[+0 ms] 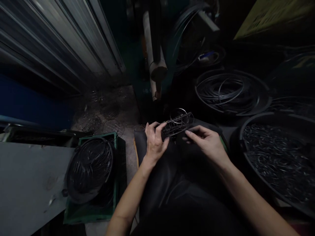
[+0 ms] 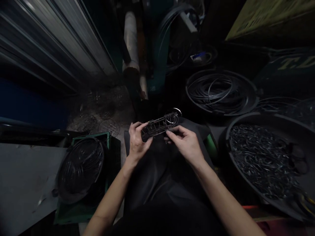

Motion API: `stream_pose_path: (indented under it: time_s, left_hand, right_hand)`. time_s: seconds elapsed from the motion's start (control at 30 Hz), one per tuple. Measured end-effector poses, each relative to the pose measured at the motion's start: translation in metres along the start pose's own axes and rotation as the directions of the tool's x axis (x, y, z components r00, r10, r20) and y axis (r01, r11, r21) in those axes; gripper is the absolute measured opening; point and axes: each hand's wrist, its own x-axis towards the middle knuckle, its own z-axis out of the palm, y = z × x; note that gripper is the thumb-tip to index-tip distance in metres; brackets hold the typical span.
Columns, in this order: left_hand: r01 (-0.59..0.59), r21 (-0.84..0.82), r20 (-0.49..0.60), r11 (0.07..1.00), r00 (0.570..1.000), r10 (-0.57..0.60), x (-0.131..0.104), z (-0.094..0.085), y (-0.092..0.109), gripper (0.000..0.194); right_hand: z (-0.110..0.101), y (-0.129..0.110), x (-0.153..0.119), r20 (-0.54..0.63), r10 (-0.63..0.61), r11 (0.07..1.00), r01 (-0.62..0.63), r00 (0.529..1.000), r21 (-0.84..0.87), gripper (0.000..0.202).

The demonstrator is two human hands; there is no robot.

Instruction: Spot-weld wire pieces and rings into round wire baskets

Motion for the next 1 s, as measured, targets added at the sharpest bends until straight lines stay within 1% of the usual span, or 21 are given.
stream_pose_path:
  time_s: [0.1,0.17,0.23,0.3,0.37,0.47,0.57,0.67,0.83,0.9,1.0]
  left_hand:
    - [-0.019,0.020,-0.012,1.000,1.000,0.019,0.002,0.000,-0.004,0.057]
    - [-0.027,0.028,-0.018,0.999,0.999,0.027,0.004,0.000,-0.007,0.057]
    - [-0.034,0.028,-0.027,0.999,0.999,0.035,0.005,0.000,-0.010,0.059]
    - [-0.032,0.022,-0.039,0.999,0.999,0.032,0.006,0.000,-0.013,0.059]
    - [-0.020,0.009,-0.056,1.000,0.998,0.021,0.008,0.001,-0.017,0.059]
    - [-0.016,-0.019,-0.085,1.000,0.996,0.014,0.012,0.000,-0.023,0.058]
    - [-0.022,-0.033,-0.107,0.999,0.994,0.018,0.015,0.001,-0.030,0.057]
    - [-0.032,-0.035,-0.127,0.999,0.992,0.027,0.018,0.003,-0.037,0.057]
    - [-0.055,-0.040,-0.157,0.998,0.986,0.048,0.025,0.008,-0.050,0.054]
    - [-0.062,-0.052,-0.163,0.997,0.985,0.053,0.028,0.010,-0.055,0.053]
    - [-0.073,-0.070,-0.177,0.995,0.982,0.059,0.031,0.012,-0.061,0.054]
  right_hand:
    - [0.009,0.006,0.010,0.009,-0.004,1.000,0.004,1.000,0.007,0.040]
    - [0.016,0.011,0.014,-0.004,-0.043,0.999,0.043,0.999,-0.025,0.038]
    - [0.023,0.016,0.017,-0.038,-0.136,0.986,0.131,0.990,-0.105,0.035]
    - [0.030,0.020,0.019,-0.076,-0.248,0.951,0.228,0.966,-0.210,0.032]
    - [0.036,0.024,0.021,-0.108,-0.359,0.898,0.311,0.927,-0.312,0.029]
    - [0.044,0.029,0.026,-0.131,-0.523,0.796,0.428,0.842,-0.429,0.023]
    - [0.051,0.033,0.034,-0.106,-0.654,0.693,0.536,0.749,-0.482,0.018]
    - [0.055,0.034,0.043,-0.068,-0.737,0.604,0.609,0.673,-0.514,0.014]
    - [0.061,0.035,0.057,-0.041,-0.804,0.518,0.665,0.593,-0.538,0.010]
    - [0.063,0.035,0.062,-0.030,-0.818,0.496,0.678,0.574,-0.542,0.009]
    - [0.066,0.034,0.068,-0.020,-0.828,0.478,0.685,0.561,-0.550,0.010]
